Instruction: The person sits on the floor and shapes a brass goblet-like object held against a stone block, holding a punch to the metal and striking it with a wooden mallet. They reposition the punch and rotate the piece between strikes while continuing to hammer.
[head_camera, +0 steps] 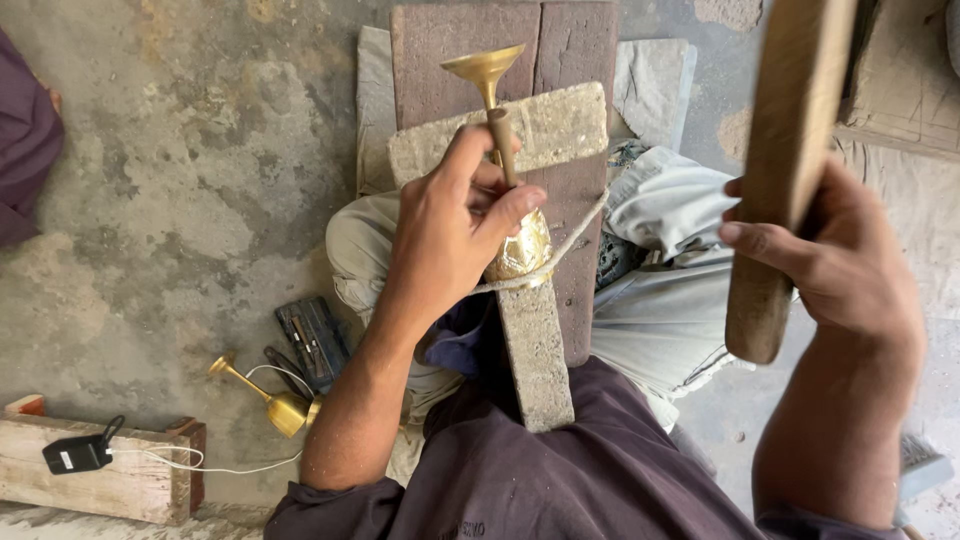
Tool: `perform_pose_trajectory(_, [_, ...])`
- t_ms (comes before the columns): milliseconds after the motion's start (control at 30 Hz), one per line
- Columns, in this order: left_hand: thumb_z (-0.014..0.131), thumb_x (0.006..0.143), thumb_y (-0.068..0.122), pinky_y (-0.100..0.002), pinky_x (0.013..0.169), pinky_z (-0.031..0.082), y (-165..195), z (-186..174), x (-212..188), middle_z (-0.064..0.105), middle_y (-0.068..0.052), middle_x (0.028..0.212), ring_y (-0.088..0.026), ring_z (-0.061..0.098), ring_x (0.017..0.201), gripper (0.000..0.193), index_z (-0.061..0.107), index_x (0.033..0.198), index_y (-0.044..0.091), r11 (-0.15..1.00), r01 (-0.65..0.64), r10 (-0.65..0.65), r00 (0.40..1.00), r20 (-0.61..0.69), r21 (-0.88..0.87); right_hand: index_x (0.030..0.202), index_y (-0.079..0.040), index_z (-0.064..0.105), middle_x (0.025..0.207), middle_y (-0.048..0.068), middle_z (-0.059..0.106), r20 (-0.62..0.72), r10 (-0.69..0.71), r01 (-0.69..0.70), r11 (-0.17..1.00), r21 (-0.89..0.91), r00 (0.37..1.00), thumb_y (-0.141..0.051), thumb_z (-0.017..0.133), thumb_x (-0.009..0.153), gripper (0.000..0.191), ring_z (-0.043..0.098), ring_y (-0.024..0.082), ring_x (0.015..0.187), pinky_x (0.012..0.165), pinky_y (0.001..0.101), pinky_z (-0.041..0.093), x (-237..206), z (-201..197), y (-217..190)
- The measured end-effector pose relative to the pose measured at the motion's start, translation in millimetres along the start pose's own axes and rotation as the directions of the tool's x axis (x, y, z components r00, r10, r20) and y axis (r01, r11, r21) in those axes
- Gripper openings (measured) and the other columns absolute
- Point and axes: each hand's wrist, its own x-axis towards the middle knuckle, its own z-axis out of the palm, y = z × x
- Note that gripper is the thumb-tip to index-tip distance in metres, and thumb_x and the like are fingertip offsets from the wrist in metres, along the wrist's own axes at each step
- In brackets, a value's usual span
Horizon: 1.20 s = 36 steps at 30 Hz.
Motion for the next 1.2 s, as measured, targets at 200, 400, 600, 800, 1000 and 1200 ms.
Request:
perform_pose_trajectory(200, [0.076, 0.095, 0.021, -0.030, 0.055, 0.058, 5.7, 8.4, 23.4, 0.079, -0.010, 0.079, -0.019, 0.080, 0.072, 0.032, 0.054, 0.112, 0.006, 0.973, 0.045, -0.059, 0.997, 0.057, 0.224, 0.139, 0.003, 0.038, 0.115, 0.017, 0.065, -0.192, -0.017, 0.005, 0.998, -0.061, 0.981, -0.005, 0.071, 0.088, 0.061, 0.068, 0.022, 0.105, 0.090, 0.0411, 0.060, 12.3, 20.3, -32.7])
perform_pose_trajectory(400, [0.077, 0.094, 0.023, -0.037, 0.042, 0.050, 8.4, 11.2, 34.3, 0.070, -0.012, 0.063, -0.021, 0.073, 0.053, 0.035, 0.052, 0.111, 0.004, 0.936, 0.116, -0.164, 0.979, 0.122, 0.332, 0.142, 0.008, 0.047, 0.113, 0.020, 0.067, -0.020, -0.301, 0.271, 0.885, -0.379, 0.953, 0.002, 0.075, 0.092, 0.057, 0.070, 0.027, 0.098, 0.094, 0.0426, 0.061, 40.8, 20.2, -47.8])
perform_pose_trajectory(600, [0.076, 0.092, 0.019, -0.036, 0.046, 0.054, 10.0, 11.7, 36.8, 0.072, -0.013, 0.069, -0.020, 0.075, 0.060, 0.038, 0.054, 0.117, 0.000, 0.953, 0.022, -0.070, 0.987, 0.147, 0.303, 0.126, 0.012, 0.057, 0.094, 0.025, 0.071, 0.156, -0.151, 0.203, 0.375, -0.905, 0.976, -0.003, 0.081, 0.079, 0.055, 0.071, 0.036, 0.079, 0.070, 0.0466, 0.058, 77.8, 10.3, -83.1])
perform_pose_trajectory(800, [0.073, 0.091, 0.020, -0.036, 0.043, 0.057, 15.5, 11.6, 40.1, 0.070, -0.010, 0.065, -0.019, 0.075, 0.059, 0.038, 0.055, 0.120, 0.004, 0.951, 0.113, -0.185, 0.954, 0.234, 0.287, 0.129, 0.008, 0.063, 0.093, 0.026, 0.072, 0.100, -0.129, 0.144, 0.395, -0.907, 0.987, 0.003, 0.070, 0.086, 0.044, 0.075, 0.033, 0.078, 0.070, 0.0404, 0.062, 90.6, 6.9, -106.0])
perform_pose_trajectory(1000, [0.077, 0.091, 0.021, -0.037, 0.049, 0.056, 15.7, 6.4, 39.8, 0.069, -0.011, 0.066, -0.019, 0.076, 0.063, 0.036, 0.055, 0.114, 0.003, 0.964, 0.058, -0.118, 0.967, 0.224, 0.260, 0.144, 0.001, 0.062, 0.096, 0.023, 0.073, 0.216, -0.260, 0.304, 0.373, -0.877, 0.941, 0.008, 0.065, 0.076, 0.069, 0.075, 0.031, 0.078, 0.070, 0.0395, 0.063, 89.8, 11.4, -105.8])
perform_pose_trajectory(1200, [0.077, 0.088, 0.017, -0.036, 0.050, 0.055, 16.7, 2.3, 38.3, 0.070, -0.012, 0.067, -0.021, 0.074, 0.061, 0.043, 0.053, 0.119, 0.000, 0.978, -0.119, 0.084, 0.977, 0.197, 0.174, 0.136, 0.004, 0.062, 0.100, 0.026, 0.073, 0.113, -0.116, 0.151, 0.406, -0.901, 0.987, 0.000, 0.070, 0.079, 0.058, 0.075, 0.033, 0.087, 0.082, 0.0431, 0.063, 90.4, 7.4, -107.0])
